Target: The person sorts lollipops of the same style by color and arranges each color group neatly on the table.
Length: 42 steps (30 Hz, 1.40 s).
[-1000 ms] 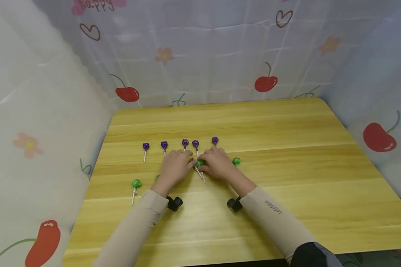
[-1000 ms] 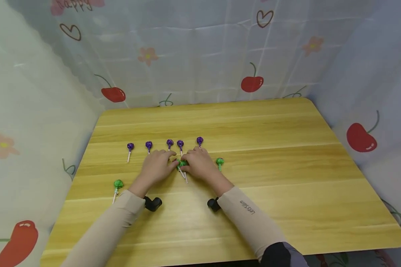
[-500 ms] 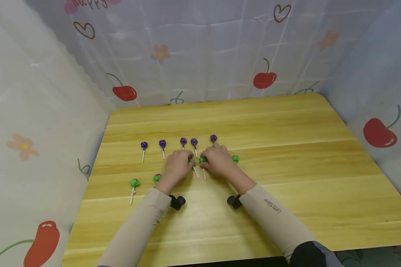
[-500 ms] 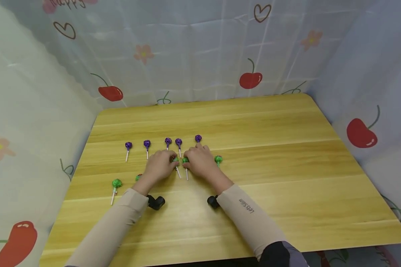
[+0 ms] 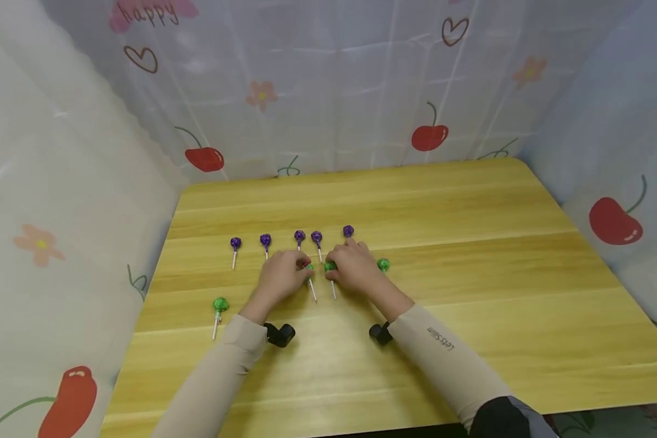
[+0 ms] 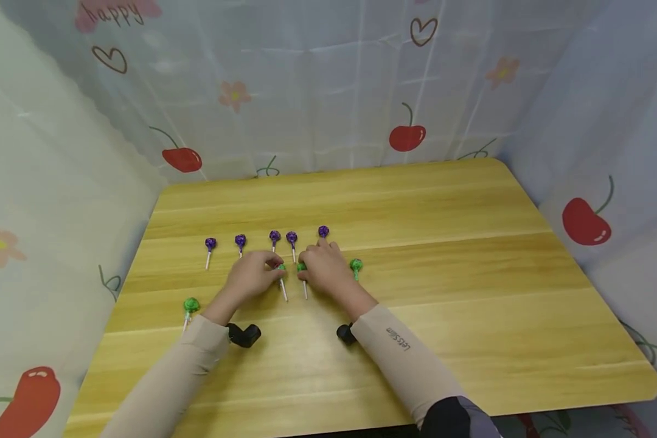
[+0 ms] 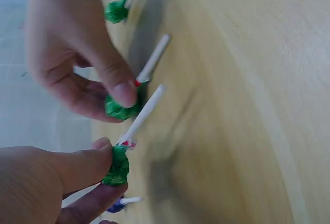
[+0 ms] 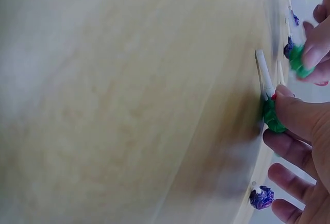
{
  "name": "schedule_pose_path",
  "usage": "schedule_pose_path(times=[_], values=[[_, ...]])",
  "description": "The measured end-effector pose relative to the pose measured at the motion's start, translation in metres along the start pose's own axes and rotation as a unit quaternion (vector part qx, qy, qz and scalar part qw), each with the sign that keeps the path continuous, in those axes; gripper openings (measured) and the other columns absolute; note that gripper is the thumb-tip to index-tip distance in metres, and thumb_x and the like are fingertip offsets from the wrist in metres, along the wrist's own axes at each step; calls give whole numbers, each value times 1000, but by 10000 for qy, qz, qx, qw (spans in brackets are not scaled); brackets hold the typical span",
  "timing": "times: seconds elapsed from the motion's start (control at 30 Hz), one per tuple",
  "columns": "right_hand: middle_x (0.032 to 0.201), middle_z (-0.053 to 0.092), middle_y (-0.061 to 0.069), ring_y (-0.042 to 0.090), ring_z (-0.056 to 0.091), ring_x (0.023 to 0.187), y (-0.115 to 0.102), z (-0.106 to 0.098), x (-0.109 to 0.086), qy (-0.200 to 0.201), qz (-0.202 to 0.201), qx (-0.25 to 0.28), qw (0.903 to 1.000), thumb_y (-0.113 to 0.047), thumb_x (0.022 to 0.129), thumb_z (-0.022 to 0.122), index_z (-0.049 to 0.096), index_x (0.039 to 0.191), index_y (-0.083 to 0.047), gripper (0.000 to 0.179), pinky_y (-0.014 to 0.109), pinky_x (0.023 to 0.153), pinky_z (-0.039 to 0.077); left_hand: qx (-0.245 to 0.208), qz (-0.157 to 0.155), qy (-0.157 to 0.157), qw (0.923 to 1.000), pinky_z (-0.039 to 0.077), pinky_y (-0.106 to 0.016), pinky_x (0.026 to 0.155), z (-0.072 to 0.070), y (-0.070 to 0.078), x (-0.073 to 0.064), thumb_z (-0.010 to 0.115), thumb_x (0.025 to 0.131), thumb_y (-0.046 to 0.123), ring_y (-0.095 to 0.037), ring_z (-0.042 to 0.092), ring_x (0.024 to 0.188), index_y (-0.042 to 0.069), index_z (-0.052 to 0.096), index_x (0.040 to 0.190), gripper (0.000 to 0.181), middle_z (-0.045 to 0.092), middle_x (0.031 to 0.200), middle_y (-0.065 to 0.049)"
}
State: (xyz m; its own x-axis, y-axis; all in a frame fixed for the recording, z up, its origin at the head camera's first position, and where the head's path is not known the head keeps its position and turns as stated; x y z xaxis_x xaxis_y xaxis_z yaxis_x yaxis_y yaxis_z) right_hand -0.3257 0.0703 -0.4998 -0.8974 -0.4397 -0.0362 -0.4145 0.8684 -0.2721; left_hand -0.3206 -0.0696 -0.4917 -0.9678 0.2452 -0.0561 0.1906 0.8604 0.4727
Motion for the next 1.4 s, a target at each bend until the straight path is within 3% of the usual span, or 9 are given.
schedule_pose_path(times=[0.23, 0.47, 0.63, 0.8, 1.07, 1.23, 1.4], values=[[111, 71, -2, 19, 49, 96, 1, 0, -2, 2, 36, 100, 9999, -37, 91, 72, 74, 113, -20, 28, 36, 83, 37, -138, 198, -386, 9990, 50, -45, 88, -14, -3, -28, 77, 88, 28, -21, 67, 95, 21, 76, 101, 15, 73, 94, 5], [112, 71, -2, 20, 50, 98, 2, 1, -4, 83, 60, 230, 9997, -36, 91, 72, 74, 112, -20, 27, 37, 85, 38, 384, 371, -510, 9973, 46, -43, 84, 0, -8, -47, 81, 82, 32, -17, 61, 88, 26, 77, 92, 12, 72, 88, 11], [111, 71, -2, 20, 51, 97, 2, 3, -5, 164, 7, 259, 9995, -36, 90, 73, 75, 112, -20, 27, 38, 85, 39, 636, 352, -360, 9967, 45, -43, 83, 6, -8, -51, 81, 82, 33, -18, 57, 85, 25, 78, 92, 13, 74, 94, 8], [111, 72, -2, 20, 51, 97, 3, 4, -5, 229, 15, 242, 9994, -35, 90, 73, 75, 112, -20, 27, 39, 86, 40, 809, 548, -138, 9951, 47, -43, 78, 6, -2, -54, 82, 81, 32, -21, 60, 86, 22, 78, 93, 16, 75, 98, 3], [108, 72, -3, 19, 51, 94, 2, 0, -6, 251, -66, 255, 9993, -36, 90, 73, 75, 111, -20, 26, 39, 86, 42, 852, 480, -29, 9952, 44, -37, 73, 9, -3, -55, 83, 80, 33, -17, 57, 79, 24, 79, 92, 16, 76, 96, 5], [103, 73, -4, 20, 54, 95, -8, -6, -14, 315, -232, 376, 9985, -37, 89, 74, 76, 109, -20, 26, 44, 90, 44, 765, 514, -3, 9957, 44, -38, 73, 9, -2, -56, 83, 80, 32, -18, 58, 80, 23, 79, 93, 16, 76, 97, 4], [98, 73, -5, 19, 52, 88, -23, -4, -27, 204, -515, 422, 9976, -38, 90, 72, 76, 104, -21, 23, 39, 81, 43, 735, 505, 43, 9960, 46, -40, 76, 9, -3, -56, 83, 80, 32, -18, 59, 82, 24, 79, 94, 16, 76, 98, 4]])
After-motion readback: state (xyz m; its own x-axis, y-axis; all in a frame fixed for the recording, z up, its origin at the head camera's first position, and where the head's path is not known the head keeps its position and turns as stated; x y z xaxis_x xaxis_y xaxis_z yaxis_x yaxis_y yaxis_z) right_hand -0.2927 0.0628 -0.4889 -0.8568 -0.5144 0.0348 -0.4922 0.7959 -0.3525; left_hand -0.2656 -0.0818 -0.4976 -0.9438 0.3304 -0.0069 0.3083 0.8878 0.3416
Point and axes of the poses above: each hand's wrist, its own x-axis towards the middle knuckle, its own z-axis out of the palm, y = z × x, the point moved 7 cm from there along x, towards the middle knuckle
